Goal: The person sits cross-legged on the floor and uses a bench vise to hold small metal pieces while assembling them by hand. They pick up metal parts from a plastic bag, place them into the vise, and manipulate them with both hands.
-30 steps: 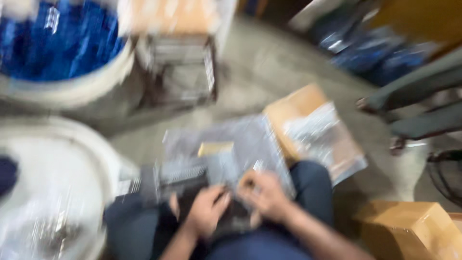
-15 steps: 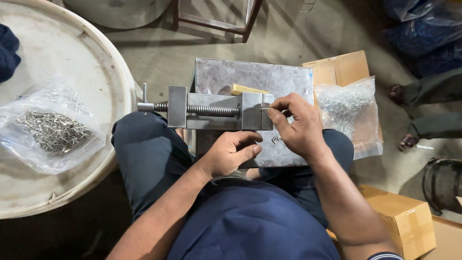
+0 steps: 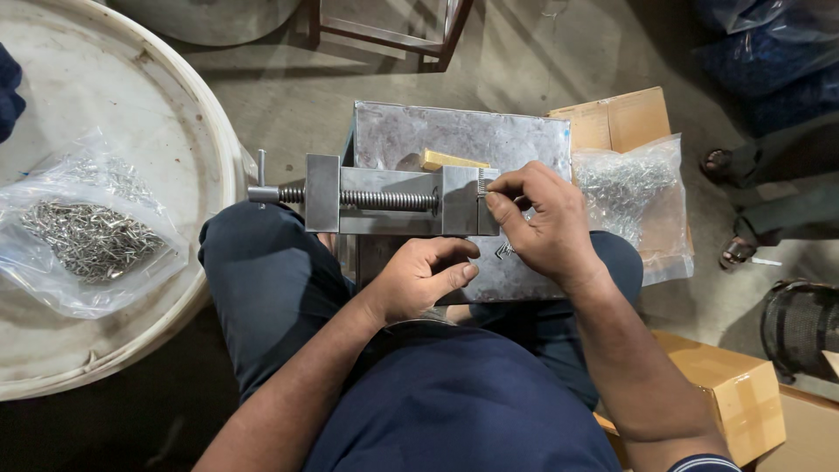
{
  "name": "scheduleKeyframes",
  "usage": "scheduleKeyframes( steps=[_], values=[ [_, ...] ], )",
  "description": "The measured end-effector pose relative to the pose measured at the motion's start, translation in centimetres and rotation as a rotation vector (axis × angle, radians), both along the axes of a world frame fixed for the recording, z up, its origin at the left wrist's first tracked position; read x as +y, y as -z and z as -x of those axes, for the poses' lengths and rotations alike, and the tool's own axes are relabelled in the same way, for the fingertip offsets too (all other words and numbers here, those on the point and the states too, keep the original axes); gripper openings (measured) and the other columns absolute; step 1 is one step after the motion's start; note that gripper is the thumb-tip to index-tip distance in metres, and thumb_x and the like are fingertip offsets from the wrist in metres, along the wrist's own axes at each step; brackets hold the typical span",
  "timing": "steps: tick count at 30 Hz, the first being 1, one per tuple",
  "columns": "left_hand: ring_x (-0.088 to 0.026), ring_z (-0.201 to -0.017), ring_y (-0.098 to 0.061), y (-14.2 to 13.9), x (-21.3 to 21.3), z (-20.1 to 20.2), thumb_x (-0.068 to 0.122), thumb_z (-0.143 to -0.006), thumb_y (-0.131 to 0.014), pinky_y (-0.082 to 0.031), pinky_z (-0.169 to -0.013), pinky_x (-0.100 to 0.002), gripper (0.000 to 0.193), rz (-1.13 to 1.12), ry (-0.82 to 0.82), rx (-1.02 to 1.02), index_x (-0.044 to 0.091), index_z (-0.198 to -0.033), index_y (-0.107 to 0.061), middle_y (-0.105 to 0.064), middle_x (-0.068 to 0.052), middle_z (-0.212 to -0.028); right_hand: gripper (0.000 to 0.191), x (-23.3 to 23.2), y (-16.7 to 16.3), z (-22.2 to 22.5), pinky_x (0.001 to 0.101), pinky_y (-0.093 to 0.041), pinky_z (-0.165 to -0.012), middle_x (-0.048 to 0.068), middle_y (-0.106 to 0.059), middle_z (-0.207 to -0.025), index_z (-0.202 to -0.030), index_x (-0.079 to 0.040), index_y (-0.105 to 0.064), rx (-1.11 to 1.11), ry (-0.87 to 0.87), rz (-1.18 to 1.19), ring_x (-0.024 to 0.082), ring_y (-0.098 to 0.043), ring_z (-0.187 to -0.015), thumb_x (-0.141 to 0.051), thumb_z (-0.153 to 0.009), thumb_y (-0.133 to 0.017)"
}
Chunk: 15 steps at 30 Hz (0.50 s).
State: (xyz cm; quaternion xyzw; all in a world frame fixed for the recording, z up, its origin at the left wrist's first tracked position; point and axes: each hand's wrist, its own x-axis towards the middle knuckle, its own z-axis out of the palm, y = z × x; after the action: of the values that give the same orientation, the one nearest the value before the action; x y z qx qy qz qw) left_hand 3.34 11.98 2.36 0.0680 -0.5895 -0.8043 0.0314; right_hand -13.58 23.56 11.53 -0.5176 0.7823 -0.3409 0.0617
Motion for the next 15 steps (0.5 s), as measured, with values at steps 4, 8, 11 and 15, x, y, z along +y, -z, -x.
scheduleKeyframes(
  steps=[4,8,11,15],
  values=[
    [-0.008,-0.086,-0.063,0.0,0.0,0.1,0.020,-0.098,-0.068,-0.055,-0.080,-0.027,0.032,0.071,-0.016,0.021,-0.004,-0.120,-0.069,-0.074,-0.005,-0.097,0.011,0.6,0.2,-0.1,0.0297,-0.056,-0.070,0.009,-0.069,-0.093,-0.106,-0.003,-0.071,-0.070,0.026,0.043,0.019,-0.071,-0.081,-0.007,-0.096,-0.071],
    [-0.008,-0.090,-0.063,0.3,0.0,0.2,0.018,-0.099,-0.069,-0.055,-0.082,-0.027,0.031,0.066,-0.037,0.075,-0.005,-0.120,-0.068,-0.074,-0.004,-0.100,0.011,2.6,1.2,-0.9,0.0269,-0.055,-0.071,0.008,-0.068,-0.094,-0.108,-0.001,-0.070,-0.138,0.122,0.148,0.015,-0.068,-0.081,-0.005,-0.098,-0.071],
    [-0.008,-0.090,-0.063,1.0,0.1,0.3,0.016,-0.099,-0.069,-0.055,-0.081,-0.027,0.029,0.119,-0.047,0.100,-0.005,-0.118,-0.069,-0.073,-0.004,-0.098,0.010,4.8,2.5,-1.0,0.0258,-0.051,-0.069,0.007,-0.067,-0.090,-0.106,0.000,-0.071,-0.190,0.222,0.159,0.012,-0.064,-0.076,-0.004,-0.097,-0.072],
    [-0.007,-0.087,-0.062,1.9,0.8,0.0,0.013,-0.100,-0.069,-0.055,-0.077,-0.025,0.026,0.048,-0.036,0.060,-0.005,-0.119,-0.068,-0.071,-0.002,-0.096,0.009,8.8,4.4,-1.9,0.0268,-0.051,-0.069,0.007,-0.068,-0.090,-0.104,-0.001,-0.072,-0.216,0.251,0.065,0.013,-0.064,-0.076,-0.003,-0.095,-0.072]
  ],
)
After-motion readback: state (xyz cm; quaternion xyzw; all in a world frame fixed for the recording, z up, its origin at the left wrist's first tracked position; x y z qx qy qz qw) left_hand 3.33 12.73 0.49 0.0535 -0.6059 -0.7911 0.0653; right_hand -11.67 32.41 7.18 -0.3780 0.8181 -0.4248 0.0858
